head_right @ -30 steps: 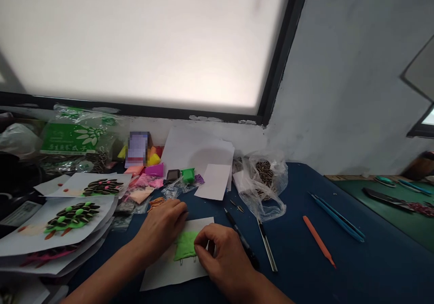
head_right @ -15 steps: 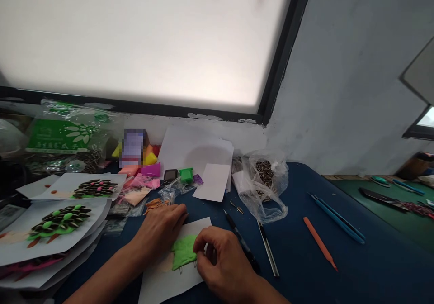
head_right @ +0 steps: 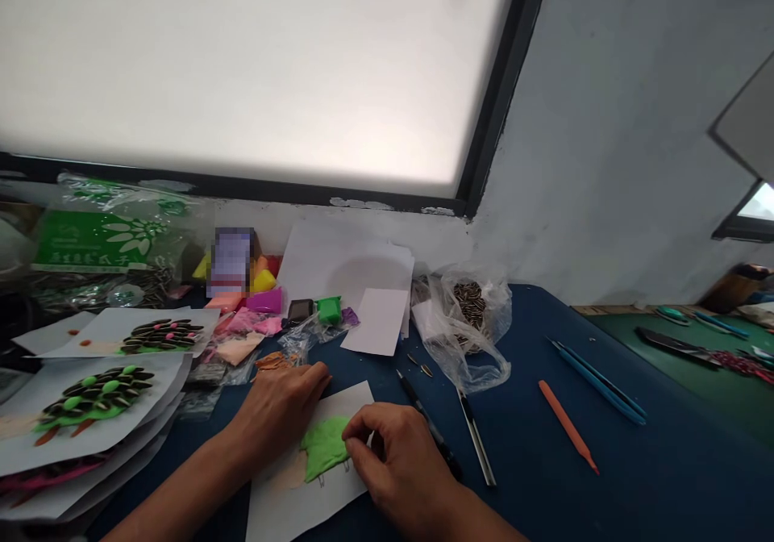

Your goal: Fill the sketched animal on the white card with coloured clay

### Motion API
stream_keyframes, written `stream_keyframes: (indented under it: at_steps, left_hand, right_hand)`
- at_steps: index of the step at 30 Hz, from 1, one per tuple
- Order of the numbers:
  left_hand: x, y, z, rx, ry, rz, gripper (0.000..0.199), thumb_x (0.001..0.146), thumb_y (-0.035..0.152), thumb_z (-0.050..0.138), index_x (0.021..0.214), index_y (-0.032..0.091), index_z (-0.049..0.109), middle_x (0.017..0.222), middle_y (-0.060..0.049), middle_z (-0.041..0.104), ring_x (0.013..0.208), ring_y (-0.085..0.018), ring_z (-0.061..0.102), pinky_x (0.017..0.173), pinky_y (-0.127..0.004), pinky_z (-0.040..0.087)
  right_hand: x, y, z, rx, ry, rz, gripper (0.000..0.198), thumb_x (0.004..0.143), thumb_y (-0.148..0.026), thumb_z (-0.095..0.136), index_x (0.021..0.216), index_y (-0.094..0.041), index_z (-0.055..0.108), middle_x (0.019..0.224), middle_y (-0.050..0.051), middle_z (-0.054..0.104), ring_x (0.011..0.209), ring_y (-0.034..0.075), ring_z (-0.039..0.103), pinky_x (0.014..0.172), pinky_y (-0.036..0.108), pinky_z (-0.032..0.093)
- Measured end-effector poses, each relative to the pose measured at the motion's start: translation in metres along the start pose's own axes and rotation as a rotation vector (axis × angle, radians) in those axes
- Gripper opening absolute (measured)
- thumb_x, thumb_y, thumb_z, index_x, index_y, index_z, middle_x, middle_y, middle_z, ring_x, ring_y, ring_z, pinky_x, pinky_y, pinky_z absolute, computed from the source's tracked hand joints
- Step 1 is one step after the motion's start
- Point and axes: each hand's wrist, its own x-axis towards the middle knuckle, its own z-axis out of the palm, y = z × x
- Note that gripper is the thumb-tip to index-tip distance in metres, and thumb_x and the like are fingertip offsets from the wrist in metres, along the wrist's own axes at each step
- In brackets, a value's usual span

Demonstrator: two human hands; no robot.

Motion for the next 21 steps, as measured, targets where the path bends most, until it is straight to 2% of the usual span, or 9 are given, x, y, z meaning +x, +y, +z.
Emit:
stream_keyframes:
  at_steps: [6,10,14,21]
  left_hand:
    - [0.001,-0.005,-0.004,0.031,-0.007,-0.015,0.023,0.102,0.022,0.041,0.093,0.018,0.062,0.079,-0.010,0.075,0.076,-0.029,0.073,0.061,-0.031,0.046]
    - [0.001,-0.010,-0.007,0.040,0.004,-0.036,0.023,0.102,0.022,0.040,0.094,0.018,0.062,0.080,-0.010,0.075,0.077,-0.030,0.073,0.062,-0.032,0.046]
    - [0.001,-0.012,-0.005,0.044,0.019,-0.045,0.025,0.102,0.022,0.038,0.094,0.018,0.062,0.081,-0.010,0.075,0.077,-0.031,0.073,0.062,-0.033,0.046]
    - [0.000,-0.012,-0.001,0.041,0.038,-0.040,0.026,0.102,0.020,0.038,0.091,0.018,0.062,0.080,-0.010,0.074,0.076,-0.029,0.073,0.061,-0.032,0.045]
  right_hand:
    - [-0.001,0.000,-0.002,-0.041,0.048,-0.080,0.019,0.089,-0.016,0.056,0.083,-0.018,0.074,0.079,0.003,0.066,0.066,0.014,0.058,0.059,0.023,0.040]
    - [-0.003,0.002,0.000,-0.066,0.063,-0.047,0.013,0.084,-0.010,0.059,0.084,-0.018,0.069,0.075,0.000,0.064,0.061,0.012,0.054,0.057,0.022,0.038]
    - [-0.005,0.002,0.003,-0.106,0.055,-0.094,0.014,0.084,-0.008,0.059,0.078,-0.018,0.066,0.074,0.000,0.063,0.061,0.012,0.053,0.058,0.022,0.038]
    - [-0.004,0.004,0.006,-0.111,0.045,-0.117,0.017,0.085,-0.009,0.057,0.088,-0.019,0.071,0.082,0.002,0.067,0.061,0.012,0.056,0.057,0.023,0.040]
